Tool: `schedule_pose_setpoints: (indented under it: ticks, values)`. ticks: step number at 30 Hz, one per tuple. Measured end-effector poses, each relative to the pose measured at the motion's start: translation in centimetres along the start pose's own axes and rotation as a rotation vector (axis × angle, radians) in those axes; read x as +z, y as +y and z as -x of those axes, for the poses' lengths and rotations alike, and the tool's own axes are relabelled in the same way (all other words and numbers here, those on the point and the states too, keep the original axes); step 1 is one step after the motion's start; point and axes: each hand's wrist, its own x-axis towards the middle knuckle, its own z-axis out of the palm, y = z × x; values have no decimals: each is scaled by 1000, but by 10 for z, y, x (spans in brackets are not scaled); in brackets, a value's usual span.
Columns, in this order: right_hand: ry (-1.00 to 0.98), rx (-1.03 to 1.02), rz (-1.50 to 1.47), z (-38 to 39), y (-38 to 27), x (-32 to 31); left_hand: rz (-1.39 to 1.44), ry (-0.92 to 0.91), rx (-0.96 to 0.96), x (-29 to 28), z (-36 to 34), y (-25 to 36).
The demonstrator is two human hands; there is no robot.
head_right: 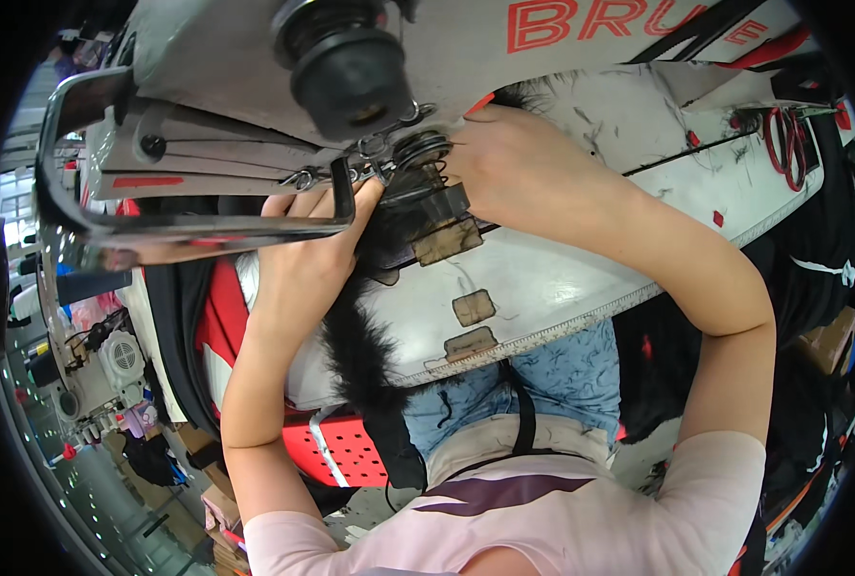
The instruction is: Sewing a fur trim onto a black garment using a sewing machine.
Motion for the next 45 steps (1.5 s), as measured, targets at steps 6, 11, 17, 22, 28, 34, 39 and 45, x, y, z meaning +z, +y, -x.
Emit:
schedule_pose_setpoints:
  ticks: [6, 11, 17, 22, 28, 34, 39, 45]
  values:
    - [-7, 102, -33, 5, -7, -7, 17, -2, -60, 2, 0, 7]
    - [-114, 173, 29, 2, -10, -15, 115, -39, -89, 0, -1, 8]
    - [29, 79, 102, 9, -5, 0, 25, 29, -40, -3, 5, 19]
    - [91, -185, 214, 8, -2, -7, -23, -8, -61, -4, 5, 24]
    - [114, -171, 221, 9, -2, -10, 11, 122, -48, 3, 3, 18]
    - [21, -142, 248, 10, -1, -6, -10, 89, -54, 1, 3, 15]
    - [56, -87, 191, 8, -3, -5, 48, 98, -55, 3, 3, 11]
    - [-80, -41, 212, 12, 0, -4, 85, 84, -59, 0, 2, 8]
